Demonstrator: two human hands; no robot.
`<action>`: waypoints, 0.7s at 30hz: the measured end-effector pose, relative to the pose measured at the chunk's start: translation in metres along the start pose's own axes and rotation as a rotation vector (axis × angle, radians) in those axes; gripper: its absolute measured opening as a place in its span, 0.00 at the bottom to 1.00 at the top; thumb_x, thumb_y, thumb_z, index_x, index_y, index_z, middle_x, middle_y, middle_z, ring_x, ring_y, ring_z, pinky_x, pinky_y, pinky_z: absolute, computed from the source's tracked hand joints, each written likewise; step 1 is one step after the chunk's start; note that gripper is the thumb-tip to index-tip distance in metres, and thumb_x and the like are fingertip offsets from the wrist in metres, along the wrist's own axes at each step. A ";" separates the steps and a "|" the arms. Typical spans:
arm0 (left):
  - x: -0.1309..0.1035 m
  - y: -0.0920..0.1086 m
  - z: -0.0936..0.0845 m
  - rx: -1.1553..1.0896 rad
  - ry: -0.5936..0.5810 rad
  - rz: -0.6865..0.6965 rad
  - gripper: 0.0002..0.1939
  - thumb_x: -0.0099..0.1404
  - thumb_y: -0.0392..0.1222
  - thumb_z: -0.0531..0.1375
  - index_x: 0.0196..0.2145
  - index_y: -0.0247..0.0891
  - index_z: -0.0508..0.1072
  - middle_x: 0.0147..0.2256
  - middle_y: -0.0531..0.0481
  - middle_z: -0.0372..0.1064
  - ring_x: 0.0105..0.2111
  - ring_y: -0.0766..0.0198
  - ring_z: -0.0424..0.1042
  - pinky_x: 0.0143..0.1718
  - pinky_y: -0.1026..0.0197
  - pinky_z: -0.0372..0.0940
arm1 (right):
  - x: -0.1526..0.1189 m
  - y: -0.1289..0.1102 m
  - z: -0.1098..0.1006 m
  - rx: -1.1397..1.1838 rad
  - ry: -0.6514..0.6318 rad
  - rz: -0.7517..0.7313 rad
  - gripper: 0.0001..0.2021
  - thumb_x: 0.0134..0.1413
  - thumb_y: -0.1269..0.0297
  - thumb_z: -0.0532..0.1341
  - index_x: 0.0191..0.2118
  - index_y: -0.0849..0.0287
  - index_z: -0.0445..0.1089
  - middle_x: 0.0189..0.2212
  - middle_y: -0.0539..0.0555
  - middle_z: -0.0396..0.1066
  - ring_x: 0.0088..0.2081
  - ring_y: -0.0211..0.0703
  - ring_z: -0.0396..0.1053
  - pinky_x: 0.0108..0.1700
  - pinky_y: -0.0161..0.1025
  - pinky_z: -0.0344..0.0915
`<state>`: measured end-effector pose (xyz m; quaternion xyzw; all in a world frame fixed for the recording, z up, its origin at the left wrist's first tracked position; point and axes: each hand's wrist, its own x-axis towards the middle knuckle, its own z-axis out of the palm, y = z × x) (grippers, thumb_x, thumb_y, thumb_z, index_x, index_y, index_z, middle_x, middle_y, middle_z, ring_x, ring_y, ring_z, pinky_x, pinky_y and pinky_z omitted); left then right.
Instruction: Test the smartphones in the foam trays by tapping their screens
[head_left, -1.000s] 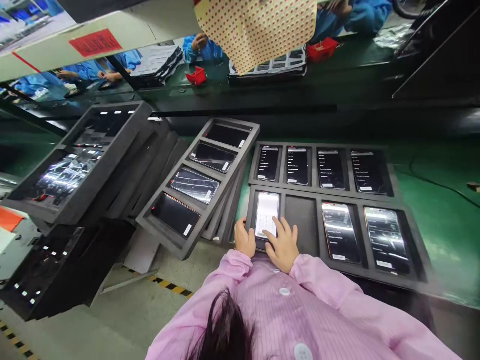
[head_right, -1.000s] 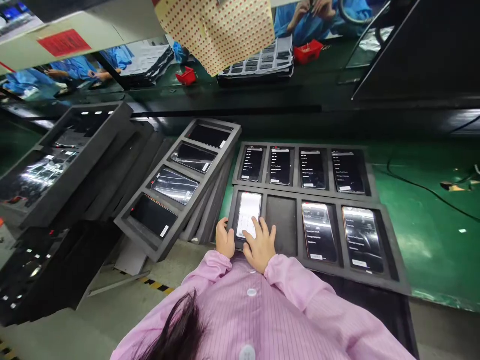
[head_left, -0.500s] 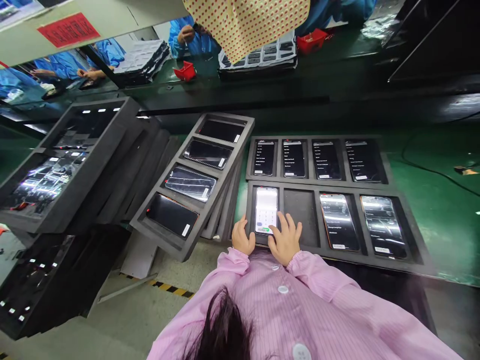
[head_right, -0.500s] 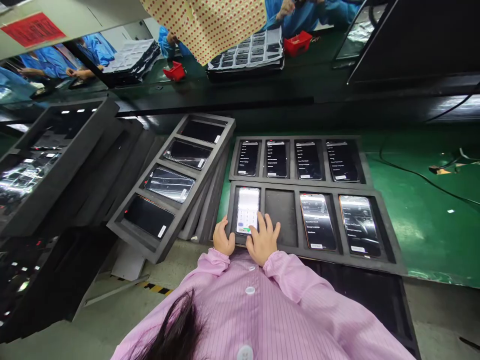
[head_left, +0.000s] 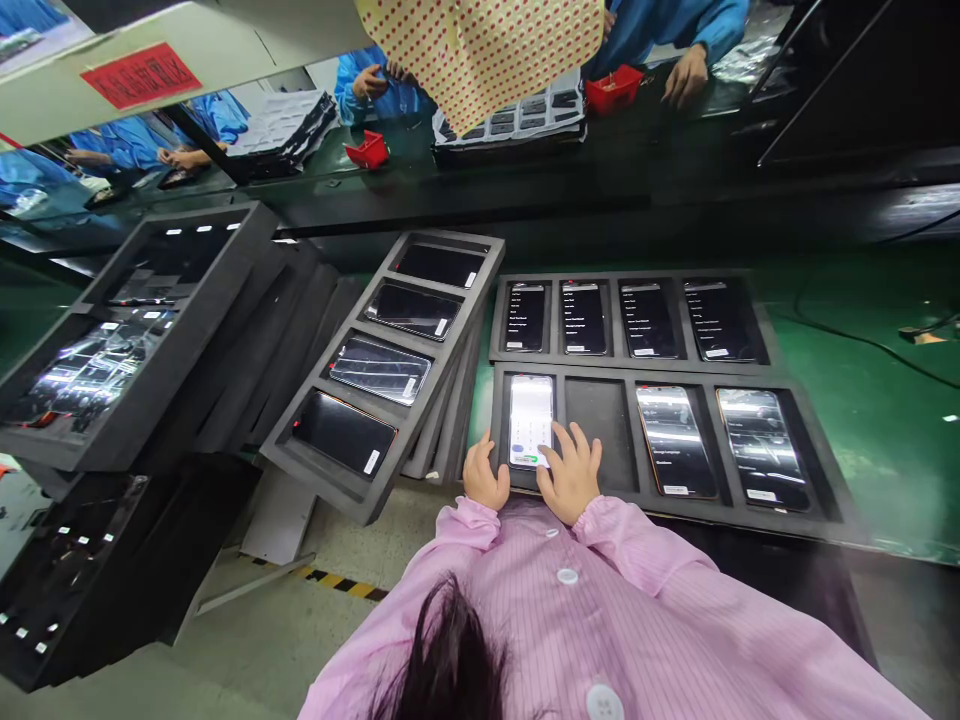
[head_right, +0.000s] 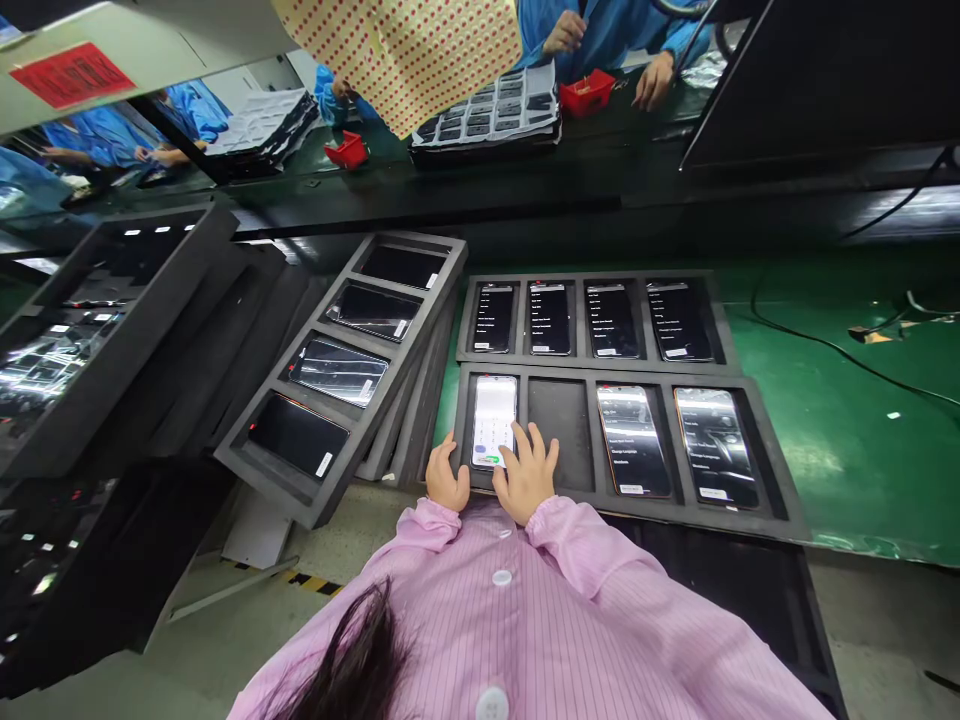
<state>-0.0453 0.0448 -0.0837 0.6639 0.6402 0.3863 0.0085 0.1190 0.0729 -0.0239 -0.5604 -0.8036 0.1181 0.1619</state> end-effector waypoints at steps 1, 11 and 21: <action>0.000 0.000 0.000 0.004 0.000 0.003 0.17 0.60 0.39 0.48 0.47 0.34 0.60 0.49 0.34 0.64 0.45 0.56 0.66 0.42 0.51 0.63 | 0.002 -0.001 0.001 0.005 -0.017 -0.018 0.15 0.52 0.63 0.51 0.42 0.57 0.71 0.57 0.60 0.56 0.59 0.60 0.45 0.54 0.64 0.44; 0.002 0.002 -0.002 0.035 0.023 0.025 0.16 0.60 0.39 0.49 0.46 0.34 0.60 0.48 0.36 0.65 0.44 0.57 0.66 0.41 0.53 0.64 | 0.012 -0.014 0.002 0.023 -0.108 -0.062 0.17 0.52 0.60 0.52 0.46 0.52 0.69 0.60 0.59 0.50 0.60 0.63 0.43 0.52 0.67 0.44; 0.000 0.001 0.000 0.024 0.016 0.020 0.16 0.59 0.38 0.49 0.46 0.34 0.61 0.48 0.35 0.65 0.44 0.56 0.66 0.41 0.52 0.63 | -0.002 0.003 0.002 0.039 0.053 -0.027 0.12 0.51 0.65 0.52 0.34 0.57 0.73 0.54 0.59 0.59 0.58 0.61 0.46 0.53 0.63 0.46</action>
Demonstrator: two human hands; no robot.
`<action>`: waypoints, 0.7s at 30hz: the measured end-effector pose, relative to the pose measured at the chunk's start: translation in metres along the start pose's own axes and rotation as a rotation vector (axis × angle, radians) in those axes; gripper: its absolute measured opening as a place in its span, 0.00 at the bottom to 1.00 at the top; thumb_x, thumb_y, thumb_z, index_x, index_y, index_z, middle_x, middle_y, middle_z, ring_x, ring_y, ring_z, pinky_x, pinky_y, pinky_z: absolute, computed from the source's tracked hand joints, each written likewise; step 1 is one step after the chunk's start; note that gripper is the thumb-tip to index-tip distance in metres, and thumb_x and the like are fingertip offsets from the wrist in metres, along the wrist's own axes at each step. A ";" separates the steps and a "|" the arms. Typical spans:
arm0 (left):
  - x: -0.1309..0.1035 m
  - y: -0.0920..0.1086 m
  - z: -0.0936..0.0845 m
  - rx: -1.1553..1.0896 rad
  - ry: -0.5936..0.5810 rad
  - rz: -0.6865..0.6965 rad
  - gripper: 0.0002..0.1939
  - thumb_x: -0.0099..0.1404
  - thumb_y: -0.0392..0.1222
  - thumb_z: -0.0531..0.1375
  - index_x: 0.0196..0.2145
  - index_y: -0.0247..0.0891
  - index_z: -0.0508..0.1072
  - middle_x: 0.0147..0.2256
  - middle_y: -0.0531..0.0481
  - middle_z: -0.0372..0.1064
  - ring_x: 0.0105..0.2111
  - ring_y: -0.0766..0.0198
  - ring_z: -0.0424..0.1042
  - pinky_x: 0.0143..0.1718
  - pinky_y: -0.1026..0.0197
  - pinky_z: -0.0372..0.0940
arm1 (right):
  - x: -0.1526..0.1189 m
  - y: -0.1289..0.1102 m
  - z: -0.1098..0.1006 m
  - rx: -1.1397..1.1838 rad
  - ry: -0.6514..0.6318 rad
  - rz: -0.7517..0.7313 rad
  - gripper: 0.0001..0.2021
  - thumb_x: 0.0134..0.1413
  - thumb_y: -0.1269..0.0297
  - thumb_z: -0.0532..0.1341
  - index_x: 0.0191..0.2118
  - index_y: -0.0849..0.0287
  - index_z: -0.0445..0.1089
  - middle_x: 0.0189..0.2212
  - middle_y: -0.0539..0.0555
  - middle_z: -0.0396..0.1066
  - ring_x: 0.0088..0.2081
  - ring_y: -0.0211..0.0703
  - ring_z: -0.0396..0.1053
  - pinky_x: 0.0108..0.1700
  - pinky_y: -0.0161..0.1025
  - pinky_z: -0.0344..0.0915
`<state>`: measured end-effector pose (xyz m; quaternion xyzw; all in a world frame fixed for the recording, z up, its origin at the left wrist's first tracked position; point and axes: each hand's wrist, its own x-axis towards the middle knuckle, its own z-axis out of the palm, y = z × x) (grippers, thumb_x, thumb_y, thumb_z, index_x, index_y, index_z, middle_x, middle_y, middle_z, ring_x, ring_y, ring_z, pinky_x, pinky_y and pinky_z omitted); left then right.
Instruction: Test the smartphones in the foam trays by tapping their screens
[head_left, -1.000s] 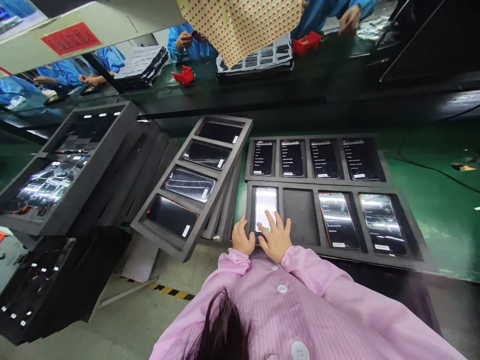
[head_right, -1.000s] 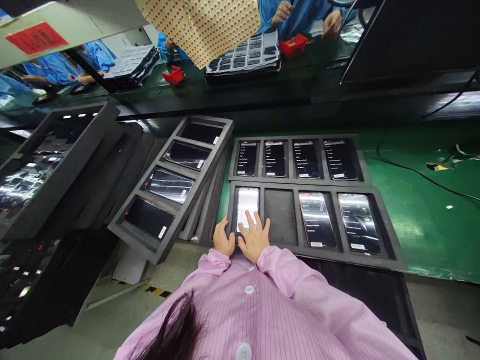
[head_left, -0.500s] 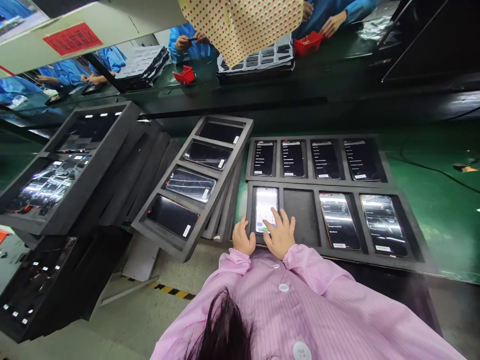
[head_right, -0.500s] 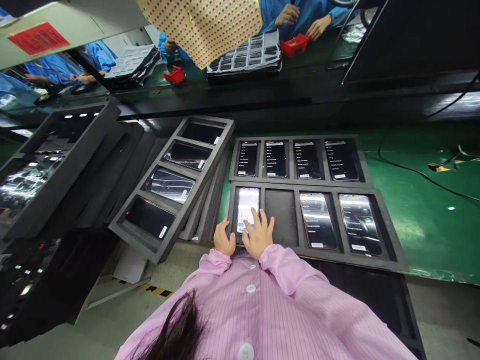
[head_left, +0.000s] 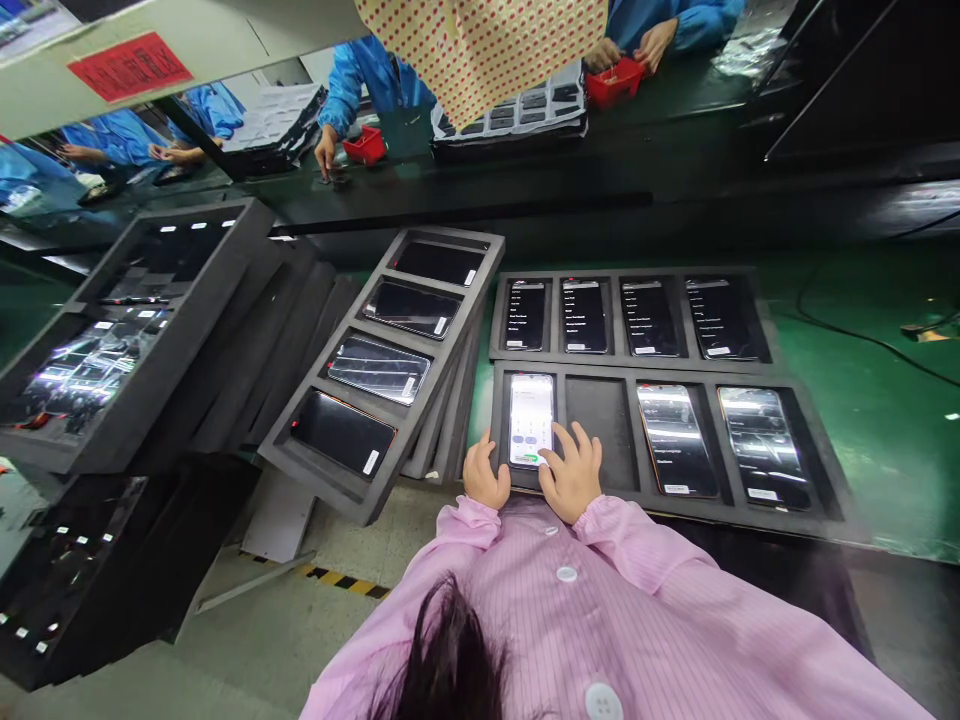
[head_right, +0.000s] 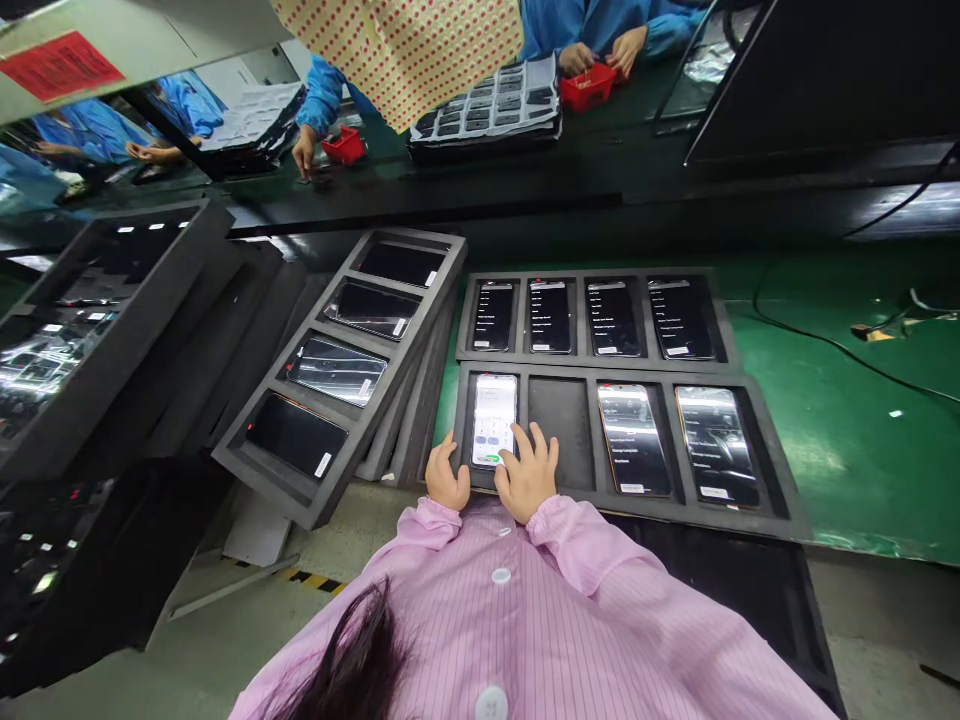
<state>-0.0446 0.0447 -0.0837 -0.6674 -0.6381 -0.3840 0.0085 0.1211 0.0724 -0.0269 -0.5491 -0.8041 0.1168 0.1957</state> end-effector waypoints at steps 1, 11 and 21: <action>0.000 0.000 0.000 0.002 0.002 -0.002 0.16 0.60 0.39 0.49 0.46 0.34 0.61 0.48 0.35 0.65 0.44 0.56 0.66 0.41 0.52 0.63 | 0.001 -0.002 0.000 0.012 -0.010 -0.029 0.12 0.52 0.65 0.52 0.35 0.56 0.73 0.54 0.58 0.59 0.58 0.60 0.46 0.53 0.63 0.45; -0.002 -0.002 0.002 0.021 0.005 -0.002 0.16 0.60 0.39 0.48 0.45 0.34 0.61 0.48 0.35 0.65 0.44 0.57 0.66 0.41 0.52 0.64 | 0.003 -0.008 0.005 0.051 -0.044 -0.102 0.13 0.52 0.63 0.52 0.38 0.57 0.72 0.57 0.60 0.55 0.59 0.60 0.45 0.53 0.64 0.45; -0.001 -0.001 0.000 0.009 0.001 -0.001 0.16 0.59 0.37 0.49 0.46 0.34 0.60 0.49 0.36 0.65 0.44 0.57 0.66 0.41 0.52 0.64 | -0.004 0.001 0.007 0.048 0.057 -0.016 0.11 0.52 0.66 0.52 0.35 0.61 0.71 0.54 0.63 0.58 0.59 0.57 0.46 0.55 0.61 0.45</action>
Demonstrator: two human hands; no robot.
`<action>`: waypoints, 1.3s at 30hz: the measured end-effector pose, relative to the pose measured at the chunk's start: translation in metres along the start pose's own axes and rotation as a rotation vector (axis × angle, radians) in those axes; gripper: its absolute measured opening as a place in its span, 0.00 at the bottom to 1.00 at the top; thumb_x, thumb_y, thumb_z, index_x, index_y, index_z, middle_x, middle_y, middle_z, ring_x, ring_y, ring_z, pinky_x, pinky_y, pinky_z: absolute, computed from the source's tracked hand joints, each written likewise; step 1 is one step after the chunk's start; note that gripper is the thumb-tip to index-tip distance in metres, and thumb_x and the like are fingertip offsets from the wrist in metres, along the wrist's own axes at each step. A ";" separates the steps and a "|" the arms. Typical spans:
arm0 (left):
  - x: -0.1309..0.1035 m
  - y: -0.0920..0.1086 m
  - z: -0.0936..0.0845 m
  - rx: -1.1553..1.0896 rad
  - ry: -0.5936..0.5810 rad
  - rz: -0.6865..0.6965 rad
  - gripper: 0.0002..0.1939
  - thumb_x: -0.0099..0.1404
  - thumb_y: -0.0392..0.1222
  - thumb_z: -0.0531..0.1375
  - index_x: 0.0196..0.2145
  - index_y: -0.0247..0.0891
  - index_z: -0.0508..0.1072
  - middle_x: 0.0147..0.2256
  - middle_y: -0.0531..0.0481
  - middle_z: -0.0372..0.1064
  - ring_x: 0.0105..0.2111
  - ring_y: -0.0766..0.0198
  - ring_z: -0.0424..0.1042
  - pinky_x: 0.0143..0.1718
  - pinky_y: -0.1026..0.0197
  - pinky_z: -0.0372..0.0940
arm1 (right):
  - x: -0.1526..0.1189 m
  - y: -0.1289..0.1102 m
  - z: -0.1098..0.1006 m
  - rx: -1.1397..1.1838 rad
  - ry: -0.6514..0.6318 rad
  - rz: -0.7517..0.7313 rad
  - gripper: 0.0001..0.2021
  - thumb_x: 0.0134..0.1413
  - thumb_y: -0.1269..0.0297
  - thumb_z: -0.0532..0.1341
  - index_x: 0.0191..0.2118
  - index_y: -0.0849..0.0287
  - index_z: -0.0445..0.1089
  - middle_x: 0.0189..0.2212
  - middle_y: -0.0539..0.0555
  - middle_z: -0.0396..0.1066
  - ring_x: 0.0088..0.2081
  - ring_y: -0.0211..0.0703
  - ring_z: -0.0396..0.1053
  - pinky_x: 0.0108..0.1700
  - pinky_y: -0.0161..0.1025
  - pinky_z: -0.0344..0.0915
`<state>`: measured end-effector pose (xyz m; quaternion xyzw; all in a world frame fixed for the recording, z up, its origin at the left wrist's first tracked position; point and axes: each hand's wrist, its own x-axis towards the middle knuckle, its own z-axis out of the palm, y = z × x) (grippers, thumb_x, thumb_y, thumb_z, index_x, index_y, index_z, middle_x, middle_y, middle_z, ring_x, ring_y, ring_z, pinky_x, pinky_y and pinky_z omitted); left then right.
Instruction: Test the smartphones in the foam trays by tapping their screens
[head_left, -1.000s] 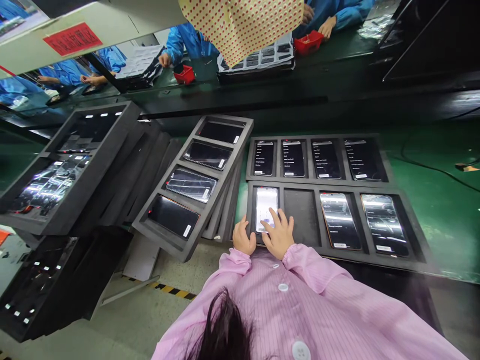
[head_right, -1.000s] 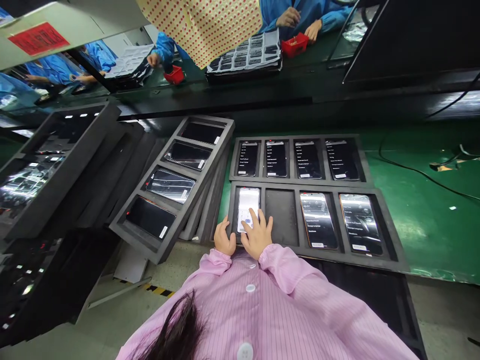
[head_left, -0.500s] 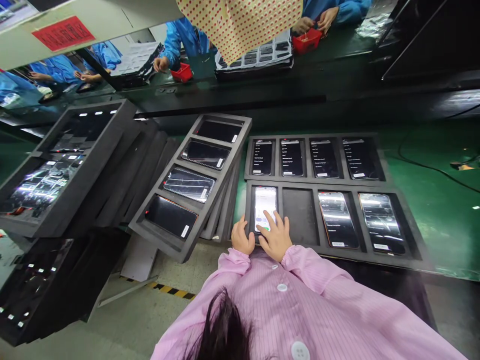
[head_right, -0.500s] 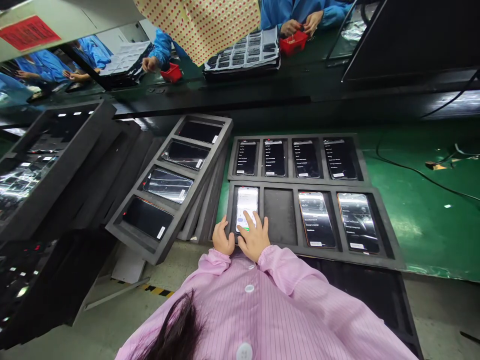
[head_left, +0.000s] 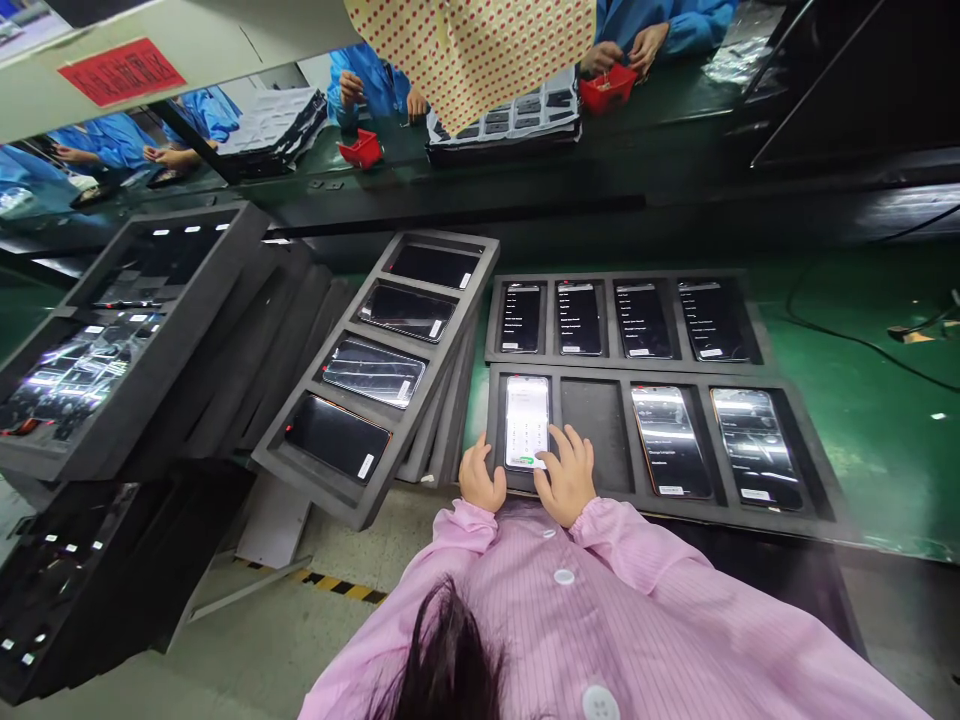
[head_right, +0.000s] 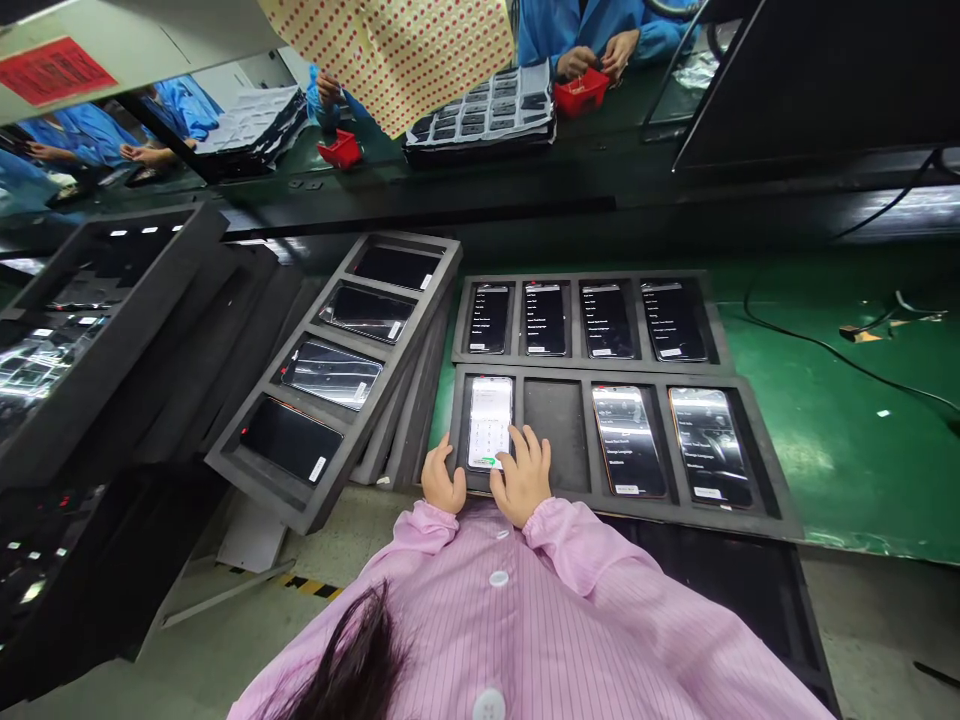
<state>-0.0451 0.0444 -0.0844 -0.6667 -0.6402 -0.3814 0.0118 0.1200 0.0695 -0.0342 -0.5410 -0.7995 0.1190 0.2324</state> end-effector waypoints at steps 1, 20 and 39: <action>0.000 0.000 0.000 0.002 -0.003 -0.002 0.16 0.59 0.37 0.49 0.46 0.34 0.60 0.49 0.36 0.65 0.45 0.57 0.66 0.41 0.52 0.64 | -0.001 0.000 0.000 0.008 -0.002 -0.006 0.11 0.52 0.66 0.52 0.34 0.61 0.70 0.54 0.62 0.58 0.59 0.57 0.46 0.55 0.61 0.46; -0.001 0.000 0.001 0.000 -0.022 -0.042 0.15 0.58 0.38 0.48 0.44 0.35 0.61 0.49 0.36 0.65 0.44 0.56 0.66 0.41 0.51 0.63 | 0.024 0.004 -0.005 -0.152 -0.118 0.180 0.21 0.53 0.61 0.49 0.51 0.58 0.65 0.58 0.64 0.52 0.59 0.62 0.45 0.52 0.63 0.47; -0.004 0.000 0.000 -0.015 -0.048 -0.060 0.15 0.59 0.40 0.48 0.44 0.35 0.62 0.50 0.35 0.64 0.44 0.56 0.67 0.41 0.51 0.63 | 0.015 0.010 -0.006 -0.089 -0.084 0.178 0.18 0.54 0.64 0.49 0.47 0.63 0.66 0.56 0.66 0.53 0.59 0.60 0.44 0.53 0.62 0.48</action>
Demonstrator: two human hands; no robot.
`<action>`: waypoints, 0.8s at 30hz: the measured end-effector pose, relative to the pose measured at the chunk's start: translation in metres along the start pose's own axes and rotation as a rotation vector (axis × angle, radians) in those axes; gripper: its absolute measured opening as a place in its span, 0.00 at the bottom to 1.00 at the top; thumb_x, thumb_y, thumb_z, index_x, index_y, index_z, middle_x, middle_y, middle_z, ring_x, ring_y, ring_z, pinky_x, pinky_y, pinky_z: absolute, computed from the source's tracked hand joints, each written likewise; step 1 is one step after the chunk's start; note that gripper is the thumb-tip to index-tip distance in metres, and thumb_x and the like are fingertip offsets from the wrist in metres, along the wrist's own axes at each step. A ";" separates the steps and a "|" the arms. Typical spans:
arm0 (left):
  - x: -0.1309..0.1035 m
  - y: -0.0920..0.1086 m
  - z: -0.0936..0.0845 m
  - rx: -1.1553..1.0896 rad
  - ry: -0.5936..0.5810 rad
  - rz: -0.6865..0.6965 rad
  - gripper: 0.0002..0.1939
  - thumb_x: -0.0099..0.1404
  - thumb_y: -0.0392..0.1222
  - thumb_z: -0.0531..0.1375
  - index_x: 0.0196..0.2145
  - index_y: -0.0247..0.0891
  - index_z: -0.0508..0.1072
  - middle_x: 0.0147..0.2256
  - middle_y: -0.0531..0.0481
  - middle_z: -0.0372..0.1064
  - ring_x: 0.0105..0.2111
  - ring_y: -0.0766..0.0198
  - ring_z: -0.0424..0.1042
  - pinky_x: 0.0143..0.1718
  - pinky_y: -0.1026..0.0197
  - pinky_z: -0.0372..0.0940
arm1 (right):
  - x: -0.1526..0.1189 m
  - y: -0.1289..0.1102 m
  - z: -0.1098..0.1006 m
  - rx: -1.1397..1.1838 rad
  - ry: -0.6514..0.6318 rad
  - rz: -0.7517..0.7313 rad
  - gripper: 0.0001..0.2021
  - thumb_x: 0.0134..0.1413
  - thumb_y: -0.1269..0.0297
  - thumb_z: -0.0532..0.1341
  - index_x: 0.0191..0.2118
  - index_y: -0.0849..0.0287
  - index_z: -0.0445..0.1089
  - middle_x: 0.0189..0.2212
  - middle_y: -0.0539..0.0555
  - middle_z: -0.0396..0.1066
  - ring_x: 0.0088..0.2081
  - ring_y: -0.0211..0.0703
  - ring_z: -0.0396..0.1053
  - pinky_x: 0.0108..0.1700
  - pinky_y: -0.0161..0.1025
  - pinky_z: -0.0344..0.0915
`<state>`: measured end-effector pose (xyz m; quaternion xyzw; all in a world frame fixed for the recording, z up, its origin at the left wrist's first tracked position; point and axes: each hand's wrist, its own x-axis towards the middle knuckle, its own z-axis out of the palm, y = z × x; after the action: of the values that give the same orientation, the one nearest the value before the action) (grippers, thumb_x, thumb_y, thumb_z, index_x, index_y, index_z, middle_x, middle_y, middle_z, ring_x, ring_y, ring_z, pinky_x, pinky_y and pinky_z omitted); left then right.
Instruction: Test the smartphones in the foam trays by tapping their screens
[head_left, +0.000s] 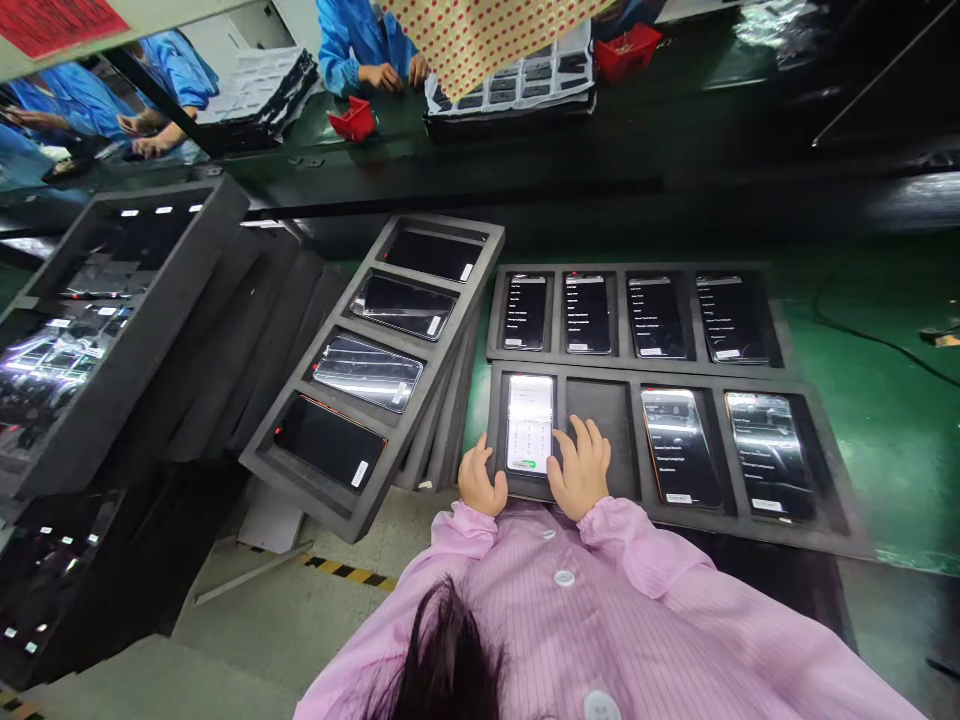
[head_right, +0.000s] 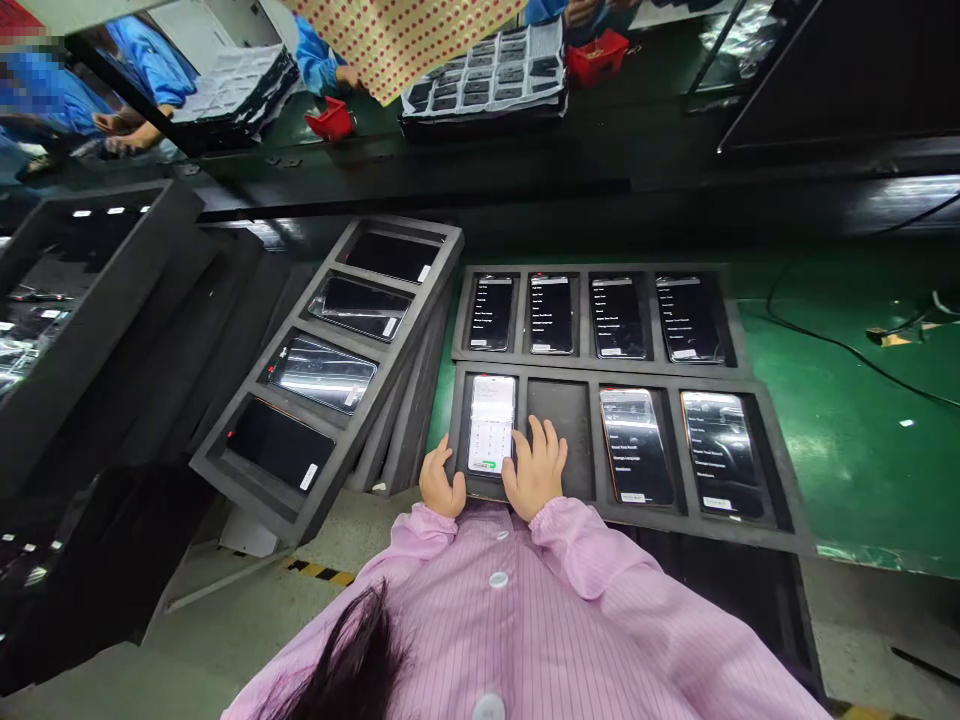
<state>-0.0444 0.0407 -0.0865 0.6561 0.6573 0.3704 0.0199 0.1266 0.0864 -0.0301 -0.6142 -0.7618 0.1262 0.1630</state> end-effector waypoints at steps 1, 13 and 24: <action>0.000 0.000 0.000 0.004 0.000 0.002 0.15 0.59 0.40 0.48 0.44 0.35 0.62 0.50 0.35 0.64 0.44 0.56 0.67 0.41 0.51 0.63 | 0.000 0.000 0.000 0.000 -0.008 -0.009 0.18 0.54 0.64 0.49 0.47 0.63 0.66 0.57 0.66 0.53 0.59 0.60 0.44 0.53 0.63 0.48; -0.002 0.000 -0.001 0.015 0.024 0.039 0.15 0.59 0.41 0.49 0.44 0.36 0.62 0.50 0.36 0.65 0.43 0.56 0.67 0.39 0.53 0.60 | -0.001 -0.017 -0.005 0.065 -0.210 -0.303 0.15 0.52 0.62 0.53 0.45 0.52 0.70 0.60 0.59 0.49 0.59 0.62 0.41 0.53 0.67 0.42; 0.000 0.002 -0.002 0.058 0.028 0.049 0.15 0.58 0.39 0.50 0.44 0.36 0.61 0.50 0.36 0.65 0.36 0.58 0.67 0.35 0.55 0.60 | -0.011 0.000 -0.002 0.066 -0.057 -0.227 0.13 0.53 0.63 0.51 0.39 0.57 0.71 0.56 0.60 0.54 0.59 0.59 0.43 0.54 0.64 0.45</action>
<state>-0.0434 0.0395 -0.0838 0.6671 0.6515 0.3608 -0.0173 0.1293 0.0760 -0.0286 -0.5145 -0.8261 0.1492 0.1747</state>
